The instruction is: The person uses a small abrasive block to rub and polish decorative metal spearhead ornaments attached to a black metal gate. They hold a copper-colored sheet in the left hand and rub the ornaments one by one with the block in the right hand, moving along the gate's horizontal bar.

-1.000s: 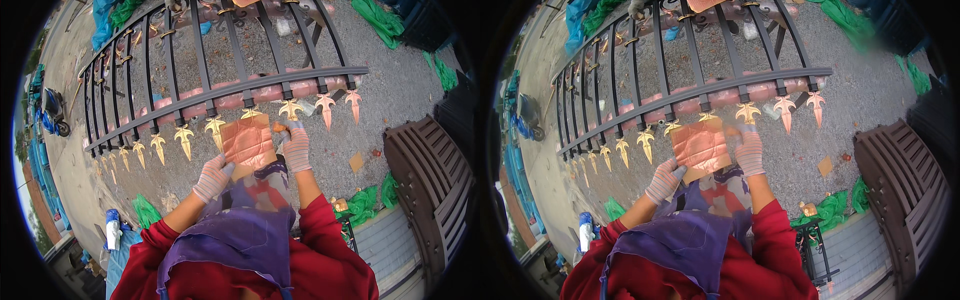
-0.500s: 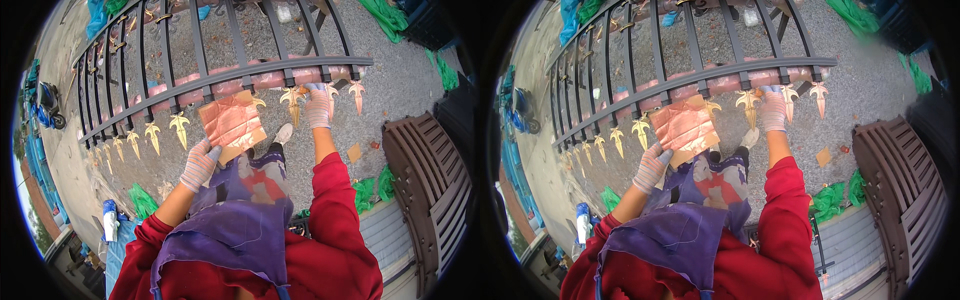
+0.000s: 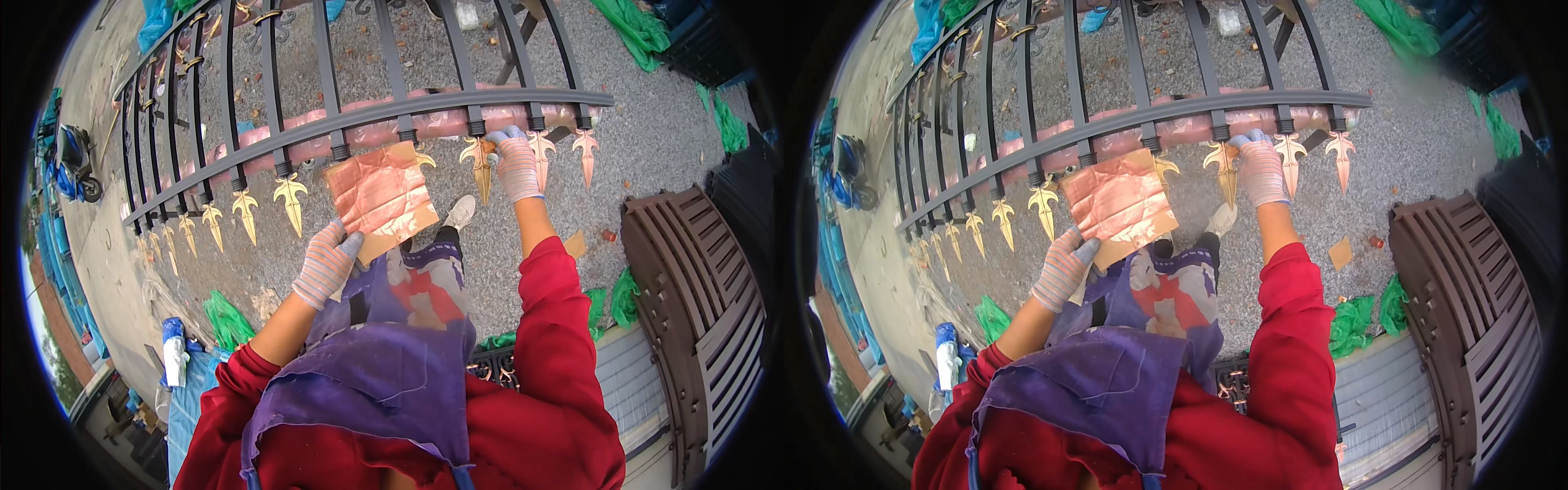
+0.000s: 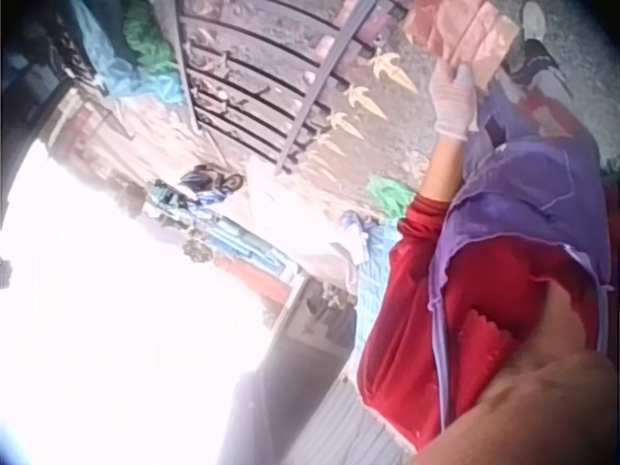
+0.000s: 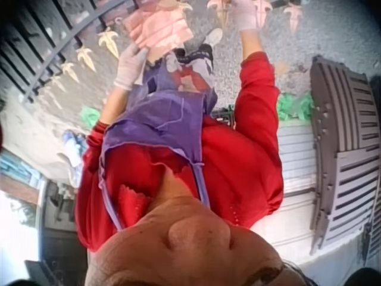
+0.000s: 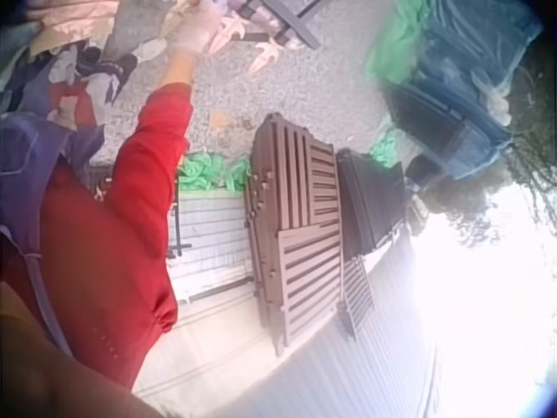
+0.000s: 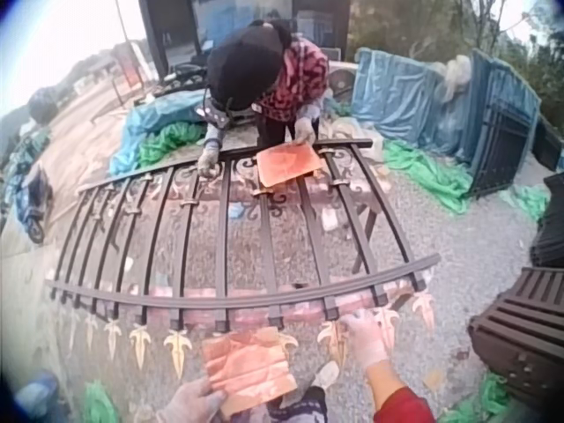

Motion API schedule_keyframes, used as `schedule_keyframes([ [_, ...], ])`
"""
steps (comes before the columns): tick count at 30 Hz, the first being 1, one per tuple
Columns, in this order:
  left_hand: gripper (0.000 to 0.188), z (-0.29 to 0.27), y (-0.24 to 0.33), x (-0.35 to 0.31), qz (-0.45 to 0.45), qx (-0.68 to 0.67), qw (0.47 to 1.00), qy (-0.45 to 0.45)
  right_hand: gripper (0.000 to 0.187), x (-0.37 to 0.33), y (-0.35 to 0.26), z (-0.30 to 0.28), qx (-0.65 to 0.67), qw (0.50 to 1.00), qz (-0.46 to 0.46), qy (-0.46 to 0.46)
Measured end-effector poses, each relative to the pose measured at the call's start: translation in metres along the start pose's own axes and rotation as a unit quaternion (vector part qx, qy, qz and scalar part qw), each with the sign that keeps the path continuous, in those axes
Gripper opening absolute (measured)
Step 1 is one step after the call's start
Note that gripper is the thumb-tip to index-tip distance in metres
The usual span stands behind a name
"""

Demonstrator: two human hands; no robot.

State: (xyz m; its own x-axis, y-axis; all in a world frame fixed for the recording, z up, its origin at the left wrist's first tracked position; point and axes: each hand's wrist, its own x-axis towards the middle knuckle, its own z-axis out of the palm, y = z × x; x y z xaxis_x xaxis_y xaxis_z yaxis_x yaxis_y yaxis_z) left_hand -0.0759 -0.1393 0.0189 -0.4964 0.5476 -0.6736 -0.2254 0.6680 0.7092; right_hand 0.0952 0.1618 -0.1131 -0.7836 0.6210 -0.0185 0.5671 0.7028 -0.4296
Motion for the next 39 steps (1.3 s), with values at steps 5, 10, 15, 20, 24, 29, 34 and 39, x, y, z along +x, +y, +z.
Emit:
schedule_keyframes([
  [5, 0.015, 0.001, -0.012, 0.006, 0.051, 0.024, 0.998, -0.006, 0.037, 0.001, 0.012, 0.0, 0.009, 0.998, 0.03, 0.055],
  [10, 0.015, 0.002, 0.003, 0.002, 0.012, 0.012, 1.0, -0.013, 0.038, -0.003, -0.002, 0.005, 0.021, 0.999, -0.024, 0.039],
  [15, 0.019, 0.001, -0.001, 0.002, 0.004, 0.007, 1.0, 0.002, 0.038, 0.0, 0.013, -0.001, 0.031, 0.993, 0.07, 0.092],
  [20, 0.017, 0.001, 0.0, 0.001, 0.009, 0.029, 1.0, -0.005, 0.035, -0.003, 0.001, 0.005, 0.019, 0.999, 0.027, 0.038],
  [24, 0.016, 0.003, 0.004, 0.0, 0.02, 0.005, 1.0, -0.008, 0.032, -0.003, 0.01, -0.002, 0.016, 0.993, 0.102, 0.064],
  [29, 0.017, 0.001, -0.006, 0.003, 0.035, 0.016, 0.999, -0.013, 0.034, -0.022, 0.012, 0.014, -0.025, 0.994, 0.109, 0.012],
  [34, 0.016, -0.003, -0.008, 0.006, 0.013, 0.009, 1.0, -0.005, 0.028, -0.036, 0.025, 0.007, -0.002, 0.985, 0.157, 0.077],
  [39, 0.017, -0.002, -0.009, 0.007, 0.015, 0.001, 1.0, -0.009, 0.027, -0.035, 0.014, 0.018, -0.01, 0.989, 0.136, 0.063],
])
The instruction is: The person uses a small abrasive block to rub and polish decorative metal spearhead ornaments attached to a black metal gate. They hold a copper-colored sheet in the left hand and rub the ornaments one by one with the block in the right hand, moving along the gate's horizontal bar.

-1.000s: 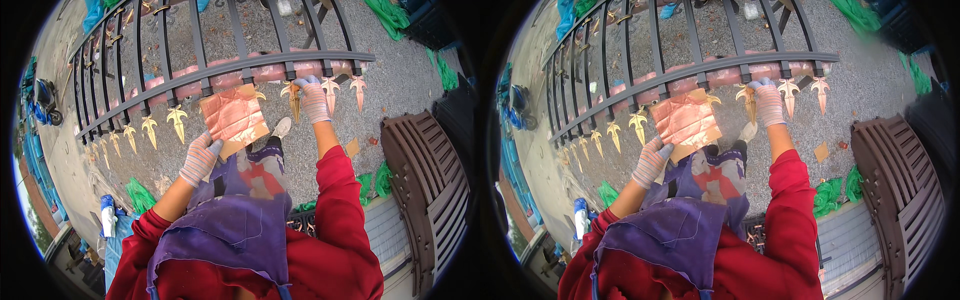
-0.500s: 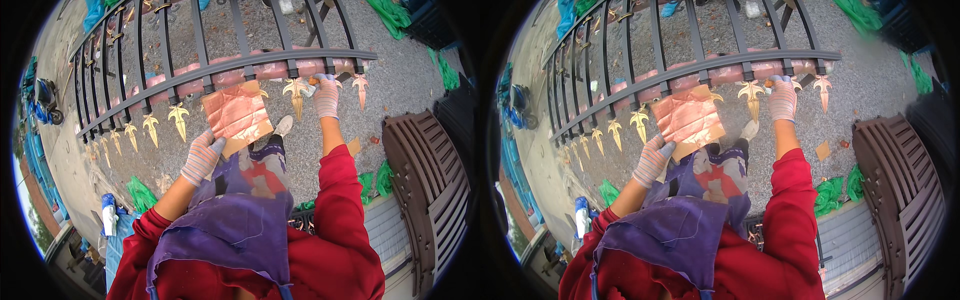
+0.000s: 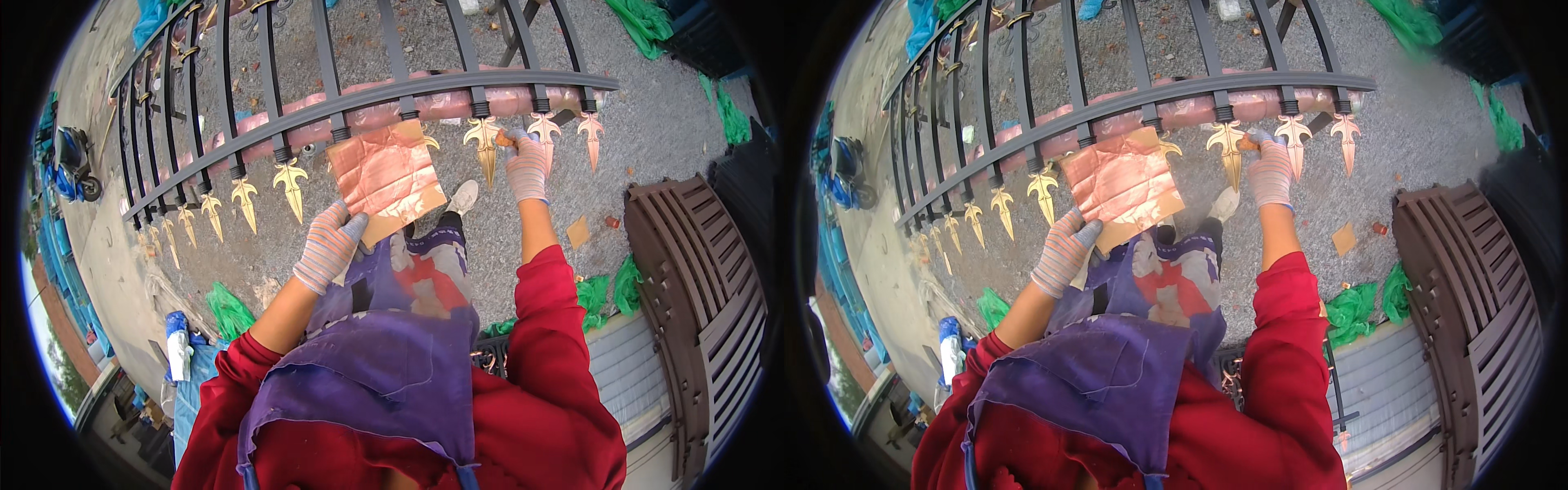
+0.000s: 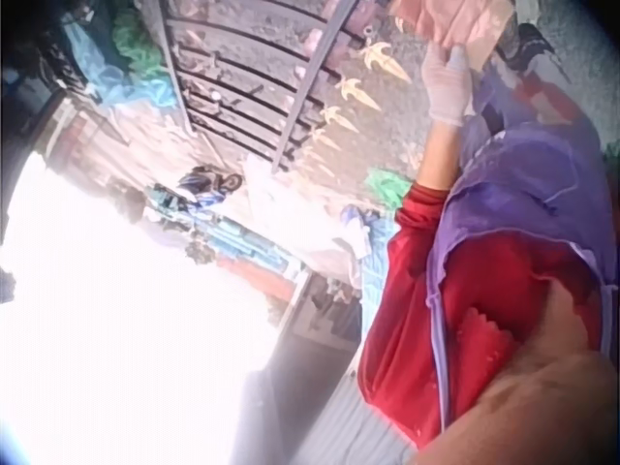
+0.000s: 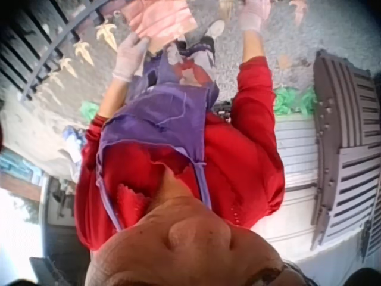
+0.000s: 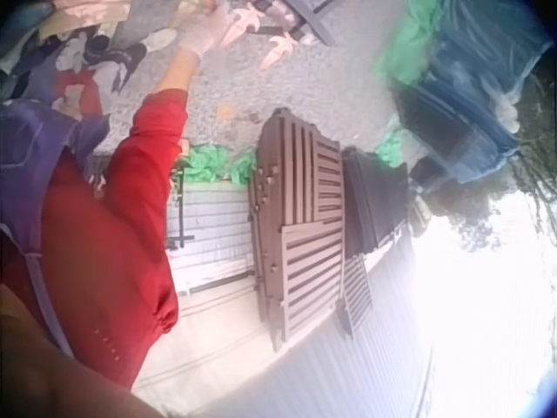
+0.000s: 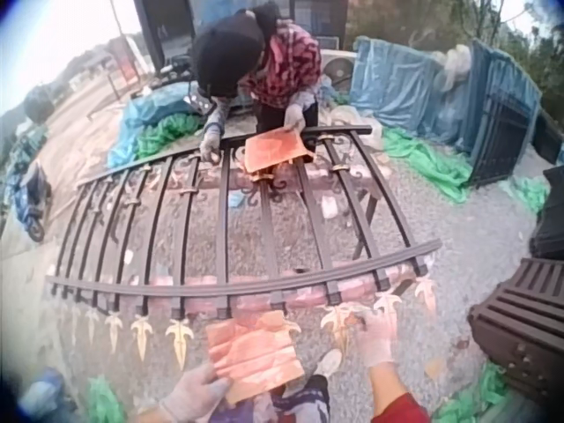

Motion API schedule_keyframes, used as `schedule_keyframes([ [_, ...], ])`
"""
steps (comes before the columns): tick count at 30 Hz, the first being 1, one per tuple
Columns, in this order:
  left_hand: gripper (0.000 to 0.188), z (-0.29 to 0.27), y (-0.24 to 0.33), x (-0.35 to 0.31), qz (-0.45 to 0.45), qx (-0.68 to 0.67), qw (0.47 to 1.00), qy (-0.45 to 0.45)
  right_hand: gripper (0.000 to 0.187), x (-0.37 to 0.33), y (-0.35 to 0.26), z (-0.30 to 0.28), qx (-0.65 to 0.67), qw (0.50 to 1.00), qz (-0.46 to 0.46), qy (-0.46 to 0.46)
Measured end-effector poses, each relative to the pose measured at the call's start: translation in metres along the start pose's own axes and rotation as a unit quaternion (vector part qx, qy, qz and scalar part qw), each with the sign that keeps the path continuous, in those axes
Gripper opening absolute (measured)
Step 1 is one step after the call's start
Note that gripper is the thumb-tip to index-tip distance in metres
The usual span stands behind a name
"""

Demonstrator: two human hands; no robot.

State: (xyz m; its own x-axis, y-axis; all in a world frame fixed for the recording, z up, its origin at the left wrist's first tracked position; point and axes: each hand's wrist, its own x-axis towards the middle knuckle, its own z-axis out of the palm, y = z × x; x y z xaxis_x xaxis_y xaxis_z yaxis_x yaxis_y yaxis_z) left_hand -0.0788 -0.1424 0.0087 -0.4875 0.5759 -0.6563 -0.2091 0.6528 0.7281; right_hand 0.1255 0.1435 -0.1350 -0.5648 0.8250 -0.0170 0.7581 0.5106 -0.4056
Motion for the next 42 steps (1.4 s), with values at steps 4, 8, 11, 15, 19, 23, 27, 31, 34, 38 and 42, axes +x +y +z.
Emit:
schedule_keyframes([
  [4, 0.019, -0.004, -0.013, 0.002, 0.046, 0.053, 0.997, 0.019, 0.025, -0.002, 0.007, -0.002, 0.047, 0.998, 0.032, 0.041],
  [8, 0.019, -0.003, -0.026, 0.007, 0.068, 0.016, 0.997, 0.026, 0.029, 0.002, -0.04, 0.008, 0.078, 0.996, -0.024, 0.044],
  [11, 0.018, -0.001, -0.007, 0.004, 0.021, 0.025, 0.999, 0.006, 0.029, -0.008, -0.051, 0.039, -0.005, 1.0, -0.013, -0.017],
  [15, 0.018, -0.004, -0.002, 0.001, 0.02, -0.002, 1.0, 0.014, 0.029, -0.016, -0.066, 0.022, 0.085, 0.996, -0.033, -0.023],
  [19, 0.018, -0.008, -0.005, 0.002, 0.003, 0.001, 1.0, 0.015, 0.034, 0.002, -0.06, 0.015, 0.07, 0.996, -0.057, 0.018],
  [23, 0.017, -0.009, -0.002, 0.0, 0.025, 0.056, 0.998, 0.01, 0.039, 0.015, -0.065, 0.01, 0.0, 0.994, -0.089, -0.056],
  [27, 0.017, -0.015, 0.004, -0.003, 0.004, -0.005, 1.0, 0.018, 0.041, 0.017, -0.057, 0.004, -0.015, 0.997, -0.032, -0.067],
  [31, 0.02, -0.019, 0.008, -0.007, -0.039, -0.033, 0.998, 0.043, 0.035, 0.013, -0.067, 0.006, -0.003, 0.997, -0.064, -0.032],
  [34, 0.021, -0.016, 0.009, -0.009, -0.027, -0.037, 0.999, 0.029, 0.038, 0.018, -0.072, 0.013, -0.041, 0.993, -0.096, -0.053],
  [38, 0.016, -0.021, -0.015, -0.007, 0.051, 0.005, 0.998, 0.027, 0.035, 0.019, -0.073, 0.002, -0.043, 0.997, 0.003, -0.067],
  [42, 0.019, -0.025, -0.02, -0.006, -0.005, -0.021, 0.999, 0.039, 0.034, 0.011, -0.058, 0.008, 0.018, 0.999, -0.043, -0.011],
])
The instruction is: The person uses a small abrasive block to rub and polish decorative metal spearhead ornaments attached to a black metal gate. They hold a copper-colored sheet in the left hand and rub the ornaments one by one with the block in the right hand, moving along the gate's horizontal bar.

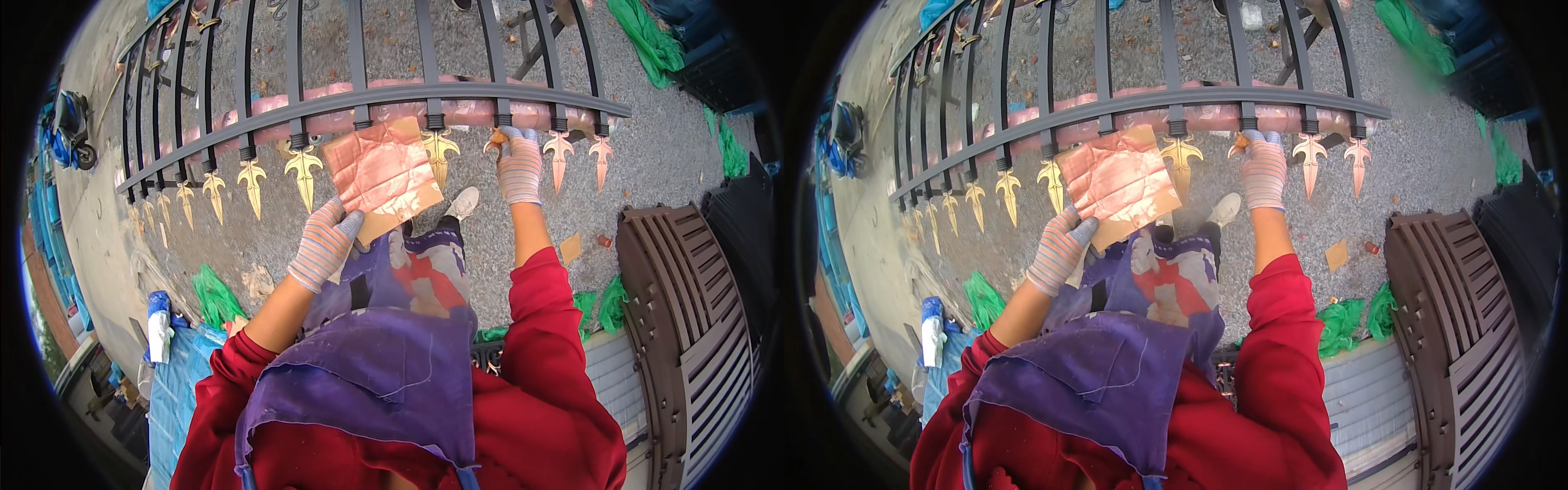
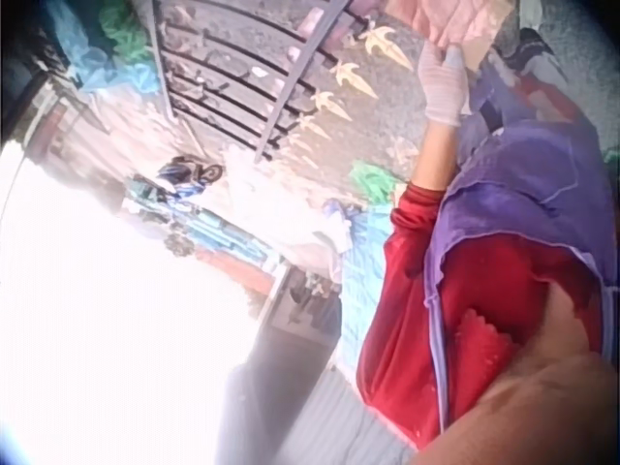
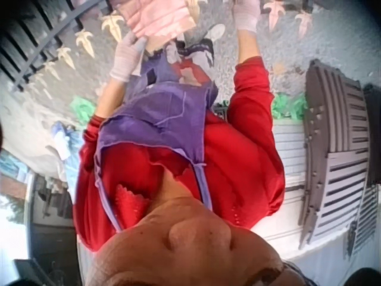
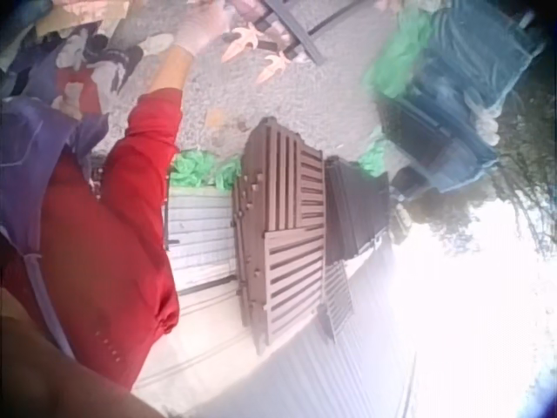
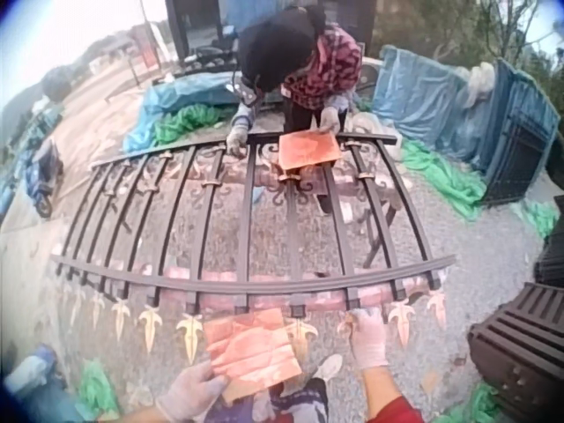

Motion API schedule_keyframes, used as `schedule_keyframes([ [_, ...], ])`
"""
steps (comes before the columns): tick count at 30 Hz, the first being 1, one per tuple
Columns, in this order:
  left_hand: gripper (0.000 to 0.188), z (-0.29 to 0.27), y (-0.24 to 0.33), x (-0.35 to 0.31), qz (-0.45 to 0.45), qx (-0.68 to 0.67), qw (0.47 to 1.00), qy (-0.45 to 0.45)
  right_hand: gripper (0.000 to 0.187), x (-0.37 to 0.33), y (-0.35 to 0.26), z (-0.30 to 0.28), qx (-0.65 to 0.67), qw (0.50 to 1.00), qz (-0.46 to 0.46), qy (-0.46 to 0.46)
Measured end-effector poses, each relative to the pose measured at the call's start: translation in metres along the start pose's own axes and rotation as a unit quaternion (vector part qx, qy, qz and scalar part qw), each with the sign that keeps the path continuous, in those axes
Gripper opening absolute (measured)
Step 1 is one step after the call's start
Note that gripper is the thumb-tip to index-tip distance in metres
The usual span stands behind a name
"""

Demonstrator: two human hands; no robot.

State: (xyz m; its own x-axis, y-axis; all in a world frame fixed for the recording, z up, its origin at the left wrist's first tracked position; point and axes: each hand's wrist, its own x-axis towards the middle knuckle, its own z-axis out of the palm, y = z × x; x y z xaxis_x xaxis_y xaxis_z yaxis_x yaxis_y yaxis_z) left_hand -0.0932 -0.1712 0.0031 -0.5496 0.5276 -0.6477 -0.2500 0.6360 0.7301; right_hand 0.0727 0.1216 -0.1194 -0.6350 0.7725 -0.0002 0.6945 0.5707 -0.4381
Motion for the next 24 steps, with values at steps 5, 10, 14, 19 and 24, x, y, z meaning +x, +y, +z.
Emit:
schedule_keyframes([
  [5, 0.017, 0.006, 0.007, 0.0, 0.0, 0.001, 1.0, -0.019, 0.035, 0.009, 0.005, -0.006, -0.055, 0.995, 0.055, -0.061],
  [10, 0.018, 0.009, -0.01, 0.007, 0.107, 0.042, 0.993, -0.027, 0.029, 0.001, 0.031, -0.008, 0.002, 0.999, 0.012, 0.033],
  [14, 0.018, 0.017, 0.013, 0.005, 0.035, 0.089, 0.995, -0.036, 0.025, 0.001, 0.015, 0.001, 0.022, 0.999, 0.025, 0.001],
  [19, 0.018, 0.018, 0.018, 0.004, 0.032, 0.026, 0.998, -0.036, 0.027, -0.039, 0.032, -0.001, -0.01, 0.995, 0.048, -0.088],
  [24, 0.016, 0.013, 0.009, 0.006, 0.06, 0.008, 0.997, -0.044, 0.026, -0.095, 0.034, -0.023, -0.012, 0.989, 0.07, -0.129],
])
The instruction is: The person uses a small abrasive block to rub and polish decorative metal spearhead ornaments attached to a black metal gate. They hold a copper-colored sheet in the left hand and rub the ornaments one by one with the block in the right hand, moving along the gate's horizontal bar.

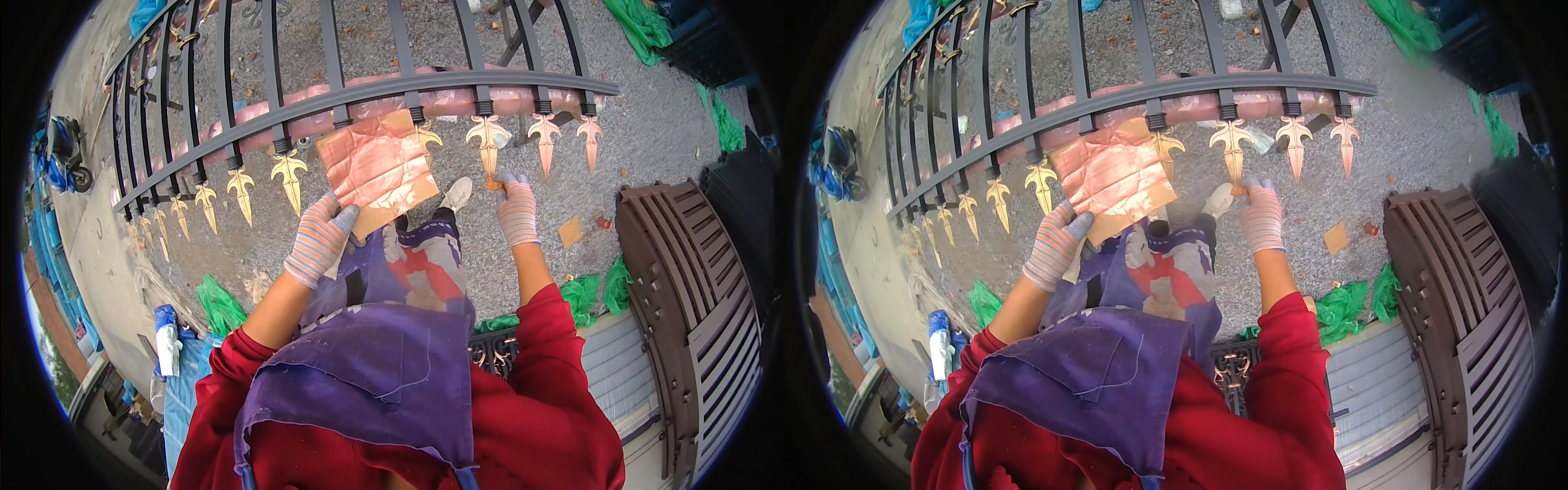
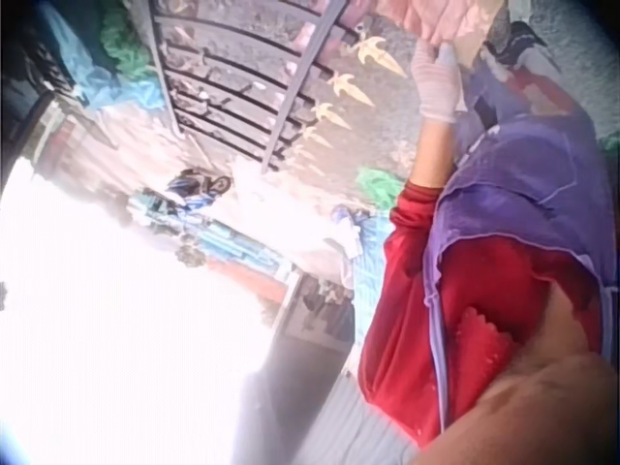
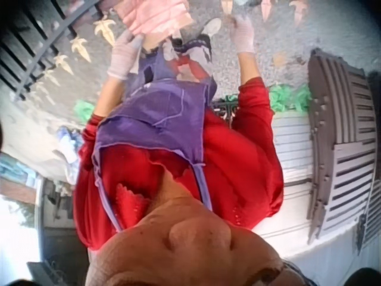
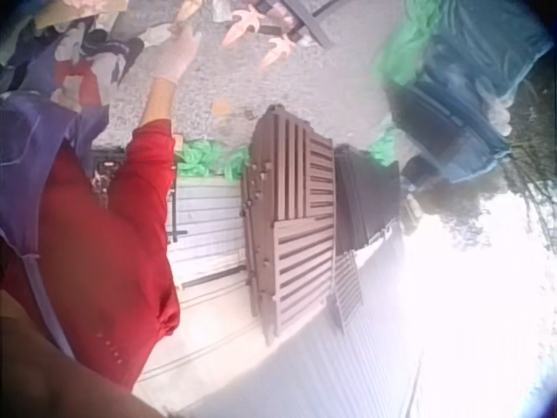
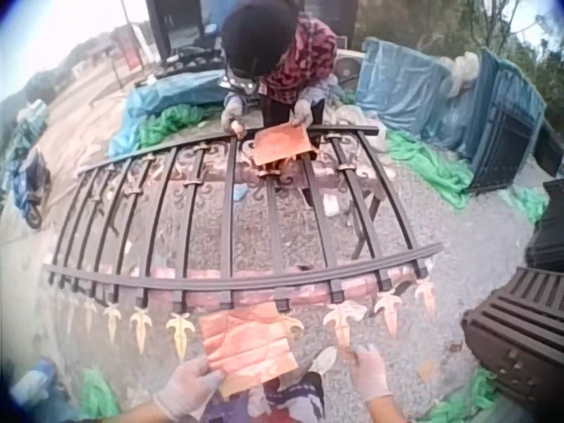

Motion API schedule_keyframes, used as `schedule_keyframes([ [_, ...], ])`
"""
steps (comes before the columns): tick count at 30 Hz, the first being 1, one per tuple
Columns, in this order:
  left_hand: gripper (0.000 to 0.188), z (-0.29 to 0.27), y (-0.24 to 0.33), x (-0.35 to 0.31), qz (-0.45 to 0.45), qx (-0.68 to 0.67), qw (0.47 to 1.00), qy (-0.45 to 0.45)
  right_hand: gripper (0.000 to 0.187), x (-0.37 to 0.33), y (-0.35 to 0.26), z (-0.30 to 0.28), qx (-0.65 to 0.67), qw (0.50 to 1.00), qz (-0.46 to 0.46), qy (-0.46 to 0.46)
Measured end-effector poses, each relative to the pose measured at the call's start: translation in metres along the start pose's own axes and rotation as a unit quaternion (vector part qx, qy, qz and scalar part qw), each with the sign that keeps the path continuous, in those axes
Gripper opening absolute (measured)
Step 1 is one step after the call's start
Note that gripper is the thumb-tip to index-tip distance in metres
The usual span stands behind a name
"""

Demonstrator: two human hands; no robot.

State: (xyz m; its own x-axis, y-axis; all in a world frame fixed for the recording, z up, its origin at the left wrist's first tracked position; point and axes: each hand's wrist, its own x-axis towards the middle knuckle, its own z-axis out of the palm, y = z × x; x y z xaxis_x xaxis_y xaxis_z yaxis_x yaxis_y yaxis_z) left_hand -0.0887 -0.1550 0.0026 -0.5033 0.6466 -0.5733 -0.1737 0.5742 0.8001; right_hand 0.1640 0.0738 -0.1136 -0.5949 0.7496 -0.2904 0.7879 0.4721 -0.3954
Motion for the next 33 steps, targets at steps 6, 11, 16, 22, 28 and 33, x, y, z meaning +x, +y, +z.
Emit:
schedule_keyframes([
  [6, 0.017, 0.013, 0.008, 0.004, -0.049, -0.009, 0.999, -0.01, 0.025, 0.063, -0.024, 0.008, 0.042, 0.991, -0.058, 0.114],
  [11, 0.016, 0.009, -0.009, 0.002, 0.026, 0.056, 0.998, 0.003, 0.024, 0.027, -0.014, 0.015, 0.039, 0.999, 0.033, 0.0],
  [16, 0.016, 0.014, 0.008, -0.002, -0.045, -0.039, 0.998, 0.003, 0.023, 0.034, -0.007, 0.012, 0.042, 0.998, -0.019, 0.047],
  [22, 0.02, 0.014, -0.021, 0.003, 0.057, 0.124, 0.991, -0.008, 0.023, 0.054, -0.017, 0.021, 0.026, 0.998, -0.016, 0.06],
  [28, 0.016, 0.013, 0.003, -0.006, -0.072, -0.034, 0.997, -0.004, 0.024, 0.009, -0.001, 0.006, 0.06, 0.997, 0.037, 0.014],
  [33, 0.015, 0.018, 0.006, 0.0, -0.098, -0.044, 0.994, -0.03, 0.026, 0.066, -0.002, 0.009, 0.062, 0.991, -0.005, 0.12],
])
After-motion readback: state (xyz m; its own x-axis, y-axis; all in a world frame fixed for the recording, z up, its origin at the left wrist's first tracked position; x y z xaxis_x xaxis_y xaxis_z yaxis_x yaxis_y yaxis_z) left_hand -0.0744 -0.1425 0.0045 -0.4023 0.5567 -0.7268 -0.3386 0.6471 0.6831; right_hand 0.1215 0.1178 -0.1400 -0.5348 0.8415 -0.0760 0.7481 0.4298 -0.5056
